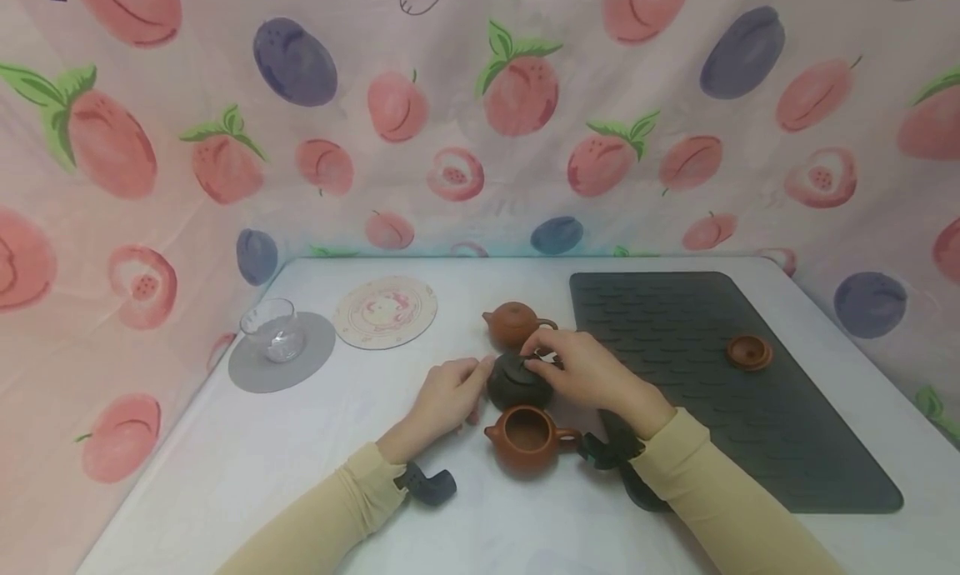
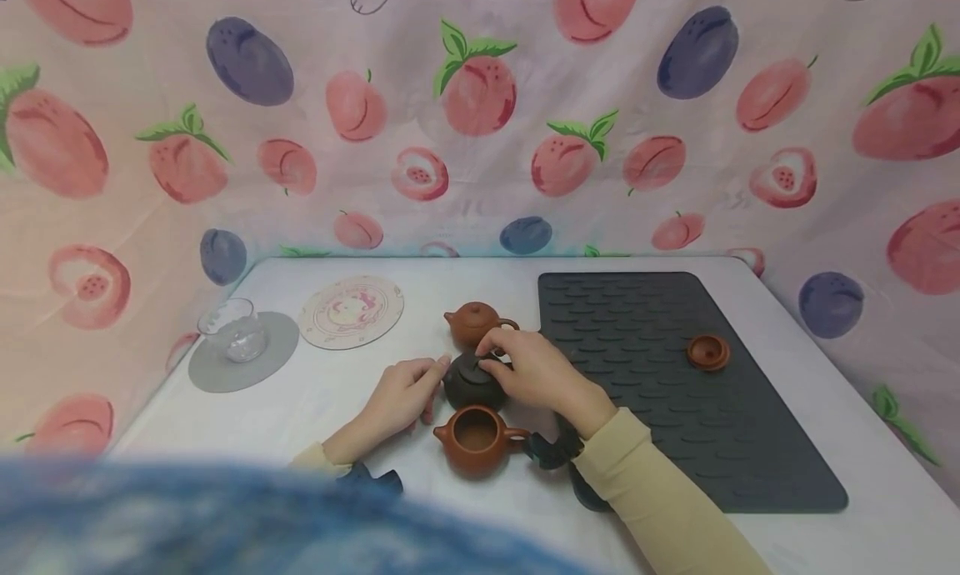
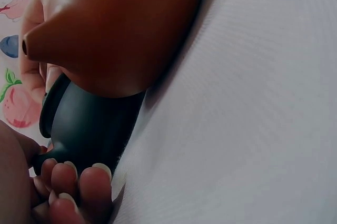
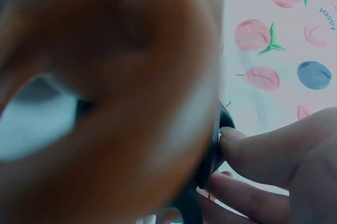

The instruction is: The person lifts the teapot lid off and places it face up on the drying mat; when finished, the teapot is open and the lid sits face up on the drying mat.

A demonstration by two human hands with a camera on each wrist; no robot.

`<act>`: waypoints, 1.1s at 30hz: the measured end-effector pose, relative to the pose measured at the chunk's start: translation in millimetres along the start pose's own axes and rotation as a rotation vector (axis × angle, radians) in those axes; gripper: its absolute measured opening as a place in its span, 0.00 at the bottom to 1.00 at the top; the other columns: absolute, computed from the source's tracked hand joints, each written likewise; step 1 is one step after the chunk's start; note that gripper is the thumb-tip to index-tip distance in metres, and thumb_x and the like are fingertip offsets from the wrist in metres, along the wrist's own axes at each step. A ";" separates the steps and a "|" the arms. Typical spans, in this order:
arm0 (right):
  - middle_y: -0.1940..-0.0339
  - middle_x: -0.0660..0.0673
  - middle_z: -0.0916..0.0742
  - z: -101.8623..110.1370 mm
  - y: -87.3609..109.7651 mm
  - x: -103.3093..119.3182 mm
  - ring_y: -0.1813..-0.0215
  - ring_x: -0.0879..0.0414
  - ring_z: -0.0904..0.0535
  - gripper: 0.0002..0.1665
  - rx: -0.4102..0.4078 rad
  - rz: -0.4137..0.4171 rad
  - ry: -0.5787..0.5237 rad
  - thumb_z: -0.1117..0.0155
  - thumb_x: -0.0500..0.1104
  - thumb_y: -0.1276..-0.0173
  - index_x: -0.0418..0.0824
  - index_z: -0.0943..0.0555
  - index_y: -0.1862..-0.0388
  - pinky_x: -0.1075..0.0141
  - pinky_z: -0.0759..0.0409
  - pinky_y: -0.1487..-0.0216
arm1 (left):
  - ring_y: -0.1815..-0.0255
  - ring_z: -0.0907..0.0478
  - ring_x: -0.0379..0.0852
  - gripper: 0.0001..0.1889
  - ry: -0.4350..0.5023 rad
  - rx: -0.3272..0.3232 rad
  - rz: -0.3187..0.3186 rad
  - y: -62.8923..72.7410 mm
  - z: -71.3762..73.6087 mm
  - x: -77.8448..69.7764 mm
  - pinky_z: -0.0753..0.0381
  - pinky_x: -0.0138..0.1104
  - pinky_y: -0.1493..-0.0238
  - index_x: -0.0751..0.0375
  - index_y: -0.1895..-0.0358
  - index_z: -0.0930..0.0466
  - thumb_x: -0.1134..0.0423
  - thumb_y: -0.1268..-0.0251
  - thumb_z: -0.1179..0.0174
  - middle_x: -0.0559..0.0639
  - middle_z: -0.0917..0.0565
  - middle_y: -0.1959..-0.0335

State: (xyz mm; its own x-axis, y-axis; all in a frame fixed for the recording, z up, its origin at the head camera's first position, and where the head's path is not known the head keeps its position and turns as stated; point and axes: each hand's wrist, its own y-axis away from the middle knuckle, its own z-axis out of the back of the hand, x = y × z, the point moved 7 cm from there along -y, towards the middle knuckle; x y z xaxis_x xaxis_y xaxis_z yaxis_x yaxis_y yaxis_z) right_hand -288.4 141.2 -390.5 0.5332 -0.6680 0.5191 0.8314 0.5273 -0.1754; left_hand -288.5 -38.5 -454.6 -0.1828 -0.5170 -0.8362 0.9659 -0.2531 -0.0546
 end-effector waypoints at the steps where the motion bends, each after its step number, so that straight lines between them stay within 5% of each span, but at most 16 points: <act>1: 0.51 0.49 0.12 -0.5 0.1 -0.3 0.45 0.49 0.15 0.07 0.005 -0.008 -0.005 0.33 0.41 0.25 0.47 0.18 0.51 0.51 0.17 0.47 | 0.92 0.29 0.45 0.28 0.000 0.001 0.001 -0.2 -0.1 0.0 0.29 0.37 0.89 0.55 0.77 0.27 0.40 0.19 0.54 0.46 0.23 0.91; 33: 0.48 0.45 0.13 4.2 0.9 -2.6 0.44 0.48 0.16 0.09 0.004 -0.040 -0.077 0.40 0.40 0.21 0.43 0.23 0.46 0.51 0.17 0.47 | 0.90 0.27 0.46 0.29 -0.009 0.017 -0.001 -0.9 0.3 0.7 0.29 0.37 0.88 0.55 0.76 0.27 0.38 0.19 0.55 0.46 0.23 0.90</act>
State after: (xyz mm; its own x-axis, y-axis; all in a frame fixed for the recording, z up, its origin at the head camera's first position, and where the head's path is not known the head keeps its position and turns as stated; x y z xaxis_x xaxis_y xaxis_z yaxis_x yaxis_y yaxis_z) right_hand -289.7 145.6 -388.4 0.4859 -0.6466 0.5880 0.8510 0.5033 -0.1498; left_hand -289.6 -39.0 -455.0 -0.1854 -0.5238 -0.8314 0.9624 -0.2678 -0.0459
